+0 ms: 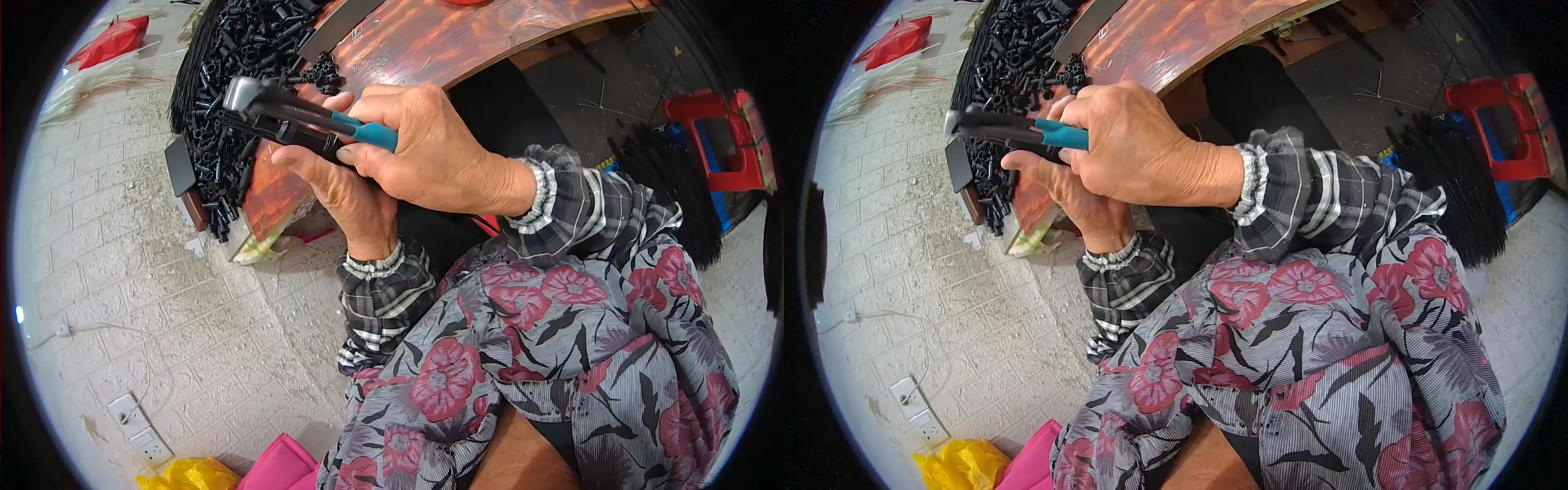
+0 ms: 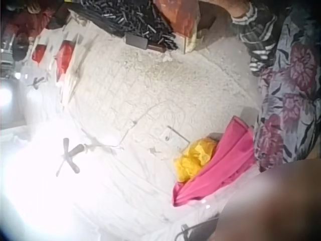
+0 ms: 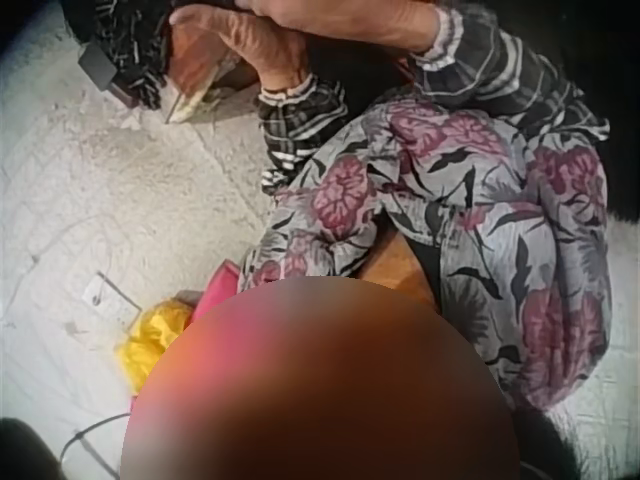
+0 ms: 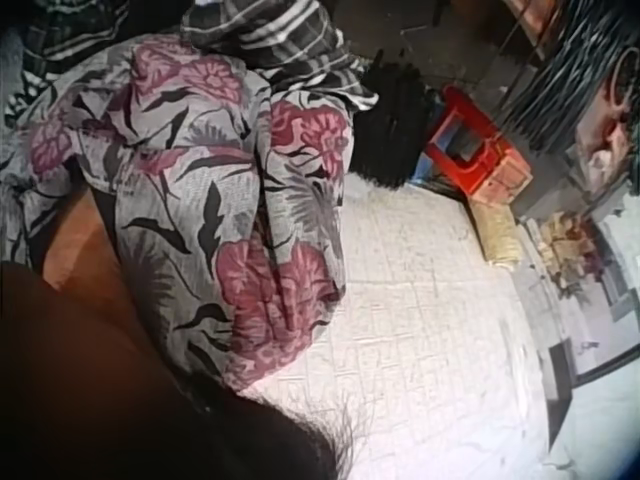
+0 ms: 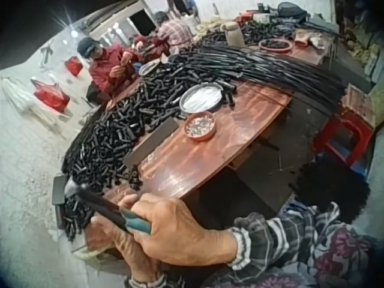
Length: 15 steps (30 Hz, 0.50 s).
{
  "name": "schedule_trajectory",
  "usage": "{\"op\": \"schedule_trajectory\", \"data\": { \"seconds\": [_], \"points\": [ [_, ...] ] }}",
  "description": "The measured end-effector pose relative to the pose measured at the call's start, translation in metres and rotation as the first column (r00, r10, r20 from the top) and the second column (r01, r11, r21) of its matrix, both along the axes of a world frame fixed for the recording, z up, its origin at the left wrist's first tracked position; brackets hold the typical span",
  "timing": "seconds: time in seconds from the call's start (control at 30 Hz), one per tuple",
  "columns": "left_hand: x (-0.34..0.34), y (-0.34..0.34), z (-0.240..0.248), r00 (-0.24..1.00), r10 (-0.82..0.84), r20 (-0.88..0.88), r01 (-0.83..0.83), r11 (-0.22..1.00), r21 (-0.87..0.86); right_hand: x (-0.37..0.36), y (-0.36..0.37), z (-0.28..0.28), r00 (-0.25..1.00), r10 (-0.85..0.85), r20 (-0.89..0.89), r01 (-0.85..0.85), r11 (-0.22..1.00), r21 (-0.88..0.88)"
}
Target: Assembling wire bundles into plastic connector components using pliers.
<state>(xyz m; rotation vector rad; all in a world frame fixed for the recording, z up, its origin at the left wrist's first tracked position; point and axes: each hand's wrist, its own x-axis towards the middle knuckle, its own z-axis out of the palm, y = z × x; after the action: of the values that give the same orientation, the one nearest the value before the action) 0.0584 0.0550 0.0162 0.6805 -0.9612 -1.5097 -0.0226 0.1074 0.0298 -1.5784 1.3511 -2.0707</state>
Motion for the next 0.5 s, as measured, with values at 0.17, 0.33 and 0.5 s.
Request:
{"op": "schedule_trajectory", "data": {
  "seconds": [0.17,0.33,0.5],
  "points": [
    [0.017,0.001,0.005,0.993,-0.117,-0.005,0.117,0.992,0.047,-0.018,0.006,0.007,0.909,0.363,0.207,-0.402,0.895,0.194],
    [0.016,0.006,0.011,0.950,-0.306,0.060,0.309,0.950,-0.036,-0.067,0.031,0.001,0.894,0.249,-0.373,-0.078,0.905,0.417],
    [0.018,0.006,0.010,0.953,-0.297,0.051,0.297,0.955,0.004,-0.065,0.037,-0.008,0.619,0.165,-0.768,0.267,0.875,0.403]
  ]
}}
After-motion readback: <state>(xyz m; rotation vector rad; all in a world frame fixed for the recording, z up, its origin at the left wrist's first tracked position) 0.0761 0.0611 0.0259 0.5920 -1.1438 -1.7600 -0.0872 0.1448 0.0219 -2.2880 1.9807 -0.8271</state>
